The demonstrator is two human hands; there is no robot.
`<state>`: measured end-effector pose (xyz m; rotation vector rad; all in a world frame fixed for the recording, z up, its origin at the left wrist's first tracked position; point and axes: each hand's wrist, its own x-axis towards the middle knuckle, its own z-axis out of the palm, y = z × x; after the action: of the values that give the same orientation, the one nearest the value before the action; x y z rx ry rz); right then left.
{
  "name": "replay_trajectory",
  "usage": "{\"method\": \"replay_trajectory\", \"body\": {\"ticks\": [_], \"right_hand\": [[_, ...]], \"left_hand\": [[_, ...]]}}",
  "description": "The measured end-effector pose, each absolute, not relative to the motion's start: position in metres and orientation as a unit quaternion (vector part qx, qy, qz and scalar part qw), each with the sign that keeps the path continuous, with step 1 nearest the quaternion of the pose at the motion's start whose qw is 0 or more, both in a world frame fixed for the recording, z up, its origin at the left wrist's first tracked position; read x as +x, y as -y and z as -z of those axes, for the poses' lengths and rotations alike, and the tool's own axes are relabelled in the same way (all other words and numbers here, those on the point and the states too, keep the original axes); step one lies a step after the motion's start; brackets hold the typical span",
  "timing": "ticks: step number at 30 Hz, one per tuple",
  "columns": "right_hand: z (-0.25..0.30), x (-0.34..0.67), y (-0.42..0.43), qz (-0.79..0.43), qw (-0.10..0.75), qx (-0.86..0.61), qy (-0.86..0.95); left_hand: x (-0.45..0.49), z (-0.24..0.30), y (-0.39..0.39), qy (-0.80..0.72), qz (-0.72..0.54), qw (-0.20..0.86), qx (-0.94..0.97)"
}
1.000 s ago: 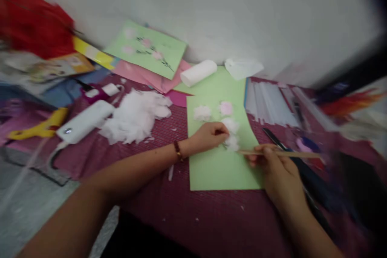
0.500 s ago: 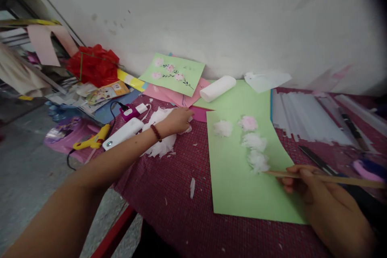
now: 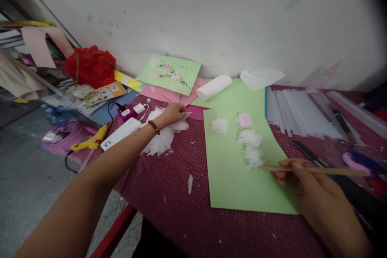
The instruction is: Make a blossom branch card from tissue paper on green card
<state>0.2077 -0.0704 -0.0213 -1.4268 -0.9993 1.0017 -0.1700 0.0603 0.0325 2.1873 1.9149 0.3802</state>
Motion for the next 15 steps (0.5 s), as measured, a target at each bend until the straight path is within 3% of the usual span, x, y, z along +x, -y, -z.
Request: {"method": "replay_trajectory", "body": {"ticks": [3,10,15], "right_hand": [[0.028,0.210,0.069,-0.473,0.526,-0.573,0.415],[0.019,0.207,0.073,-0.506,0.554,-0.504,0.428],[0.015,0.204,0.076,-0.473,0.546,-0.488,0.489]], "left_hand": [[-0.157,-0.049,-0.051,-0.644,-0.164,0.135,0.735],[-0.080,-0.067,-0.018,-0.549,-0.275,0.365,0.700],[-0.031,-0.045,-0.001,-0.434,-0.334,0.614,0.568]]}}
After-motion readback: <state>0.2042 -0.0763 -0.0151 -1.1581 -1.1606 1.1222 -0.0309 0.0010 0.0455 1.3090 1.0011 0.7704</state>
